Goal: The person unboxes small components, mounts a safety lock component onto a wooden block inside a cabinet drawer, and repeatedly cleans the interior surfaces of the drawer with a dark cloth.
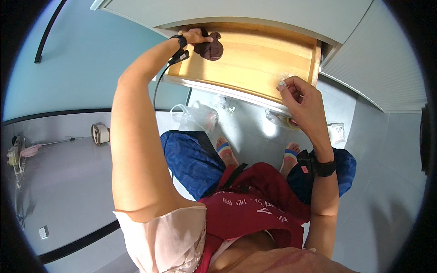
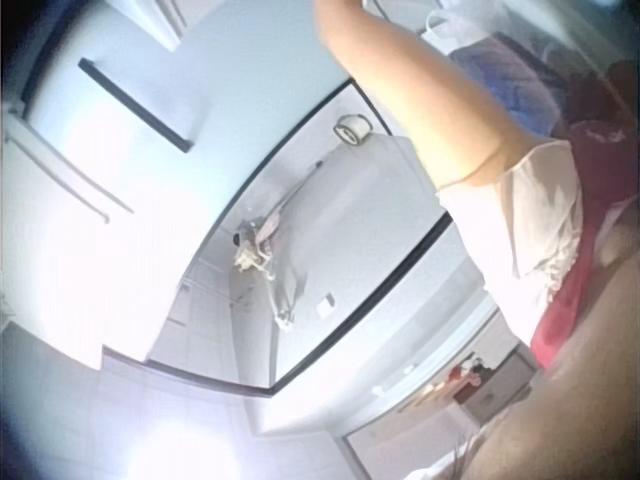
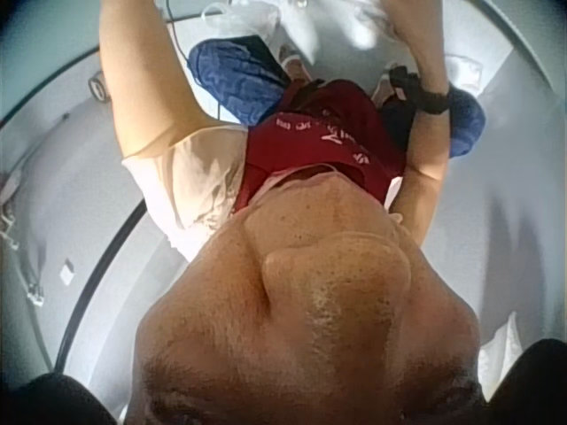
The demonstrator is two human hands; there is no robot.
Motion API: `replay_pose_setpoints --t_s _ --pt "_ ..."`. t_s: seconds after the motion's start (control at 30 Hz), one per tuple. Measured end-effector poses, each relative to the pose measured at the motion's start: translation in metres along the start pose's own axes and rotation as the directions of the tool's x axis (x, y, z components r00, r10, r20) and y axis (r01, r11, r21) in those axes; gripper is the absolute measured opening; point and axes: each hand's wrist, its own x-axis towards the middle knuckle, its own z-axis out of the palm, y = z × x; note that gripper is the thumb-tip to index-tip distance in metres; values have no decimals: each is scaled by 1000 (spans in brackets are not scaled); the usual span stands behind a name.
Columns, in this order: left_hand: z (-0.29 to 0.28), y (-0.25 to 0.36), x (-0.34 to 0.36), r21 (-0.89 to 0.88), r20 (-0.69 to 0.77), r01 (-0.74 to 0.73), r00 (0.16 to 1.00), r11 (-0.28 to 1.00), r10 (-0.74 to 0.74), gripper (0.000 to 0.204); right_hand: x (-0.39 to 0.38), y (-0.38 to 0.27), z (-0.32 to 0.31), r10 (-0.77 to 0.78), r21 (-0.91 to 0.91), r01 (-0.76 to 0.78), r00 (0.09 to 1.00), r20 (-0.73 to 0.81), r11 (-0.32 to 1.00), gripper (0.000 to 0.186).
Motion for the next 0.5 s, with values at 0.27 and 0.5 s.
replay_pose_setpoints --t_s 0.27,0.5 --pt "-3 106 -2 20 62 -49 997 999 48 89 -2 19 -17 92 -24 -94 993 -75 995 23" --pt "20 48 38 -254 224 222 960 942 -166 82 -5 16 -9 65 43 -62 996 -55 997 22"
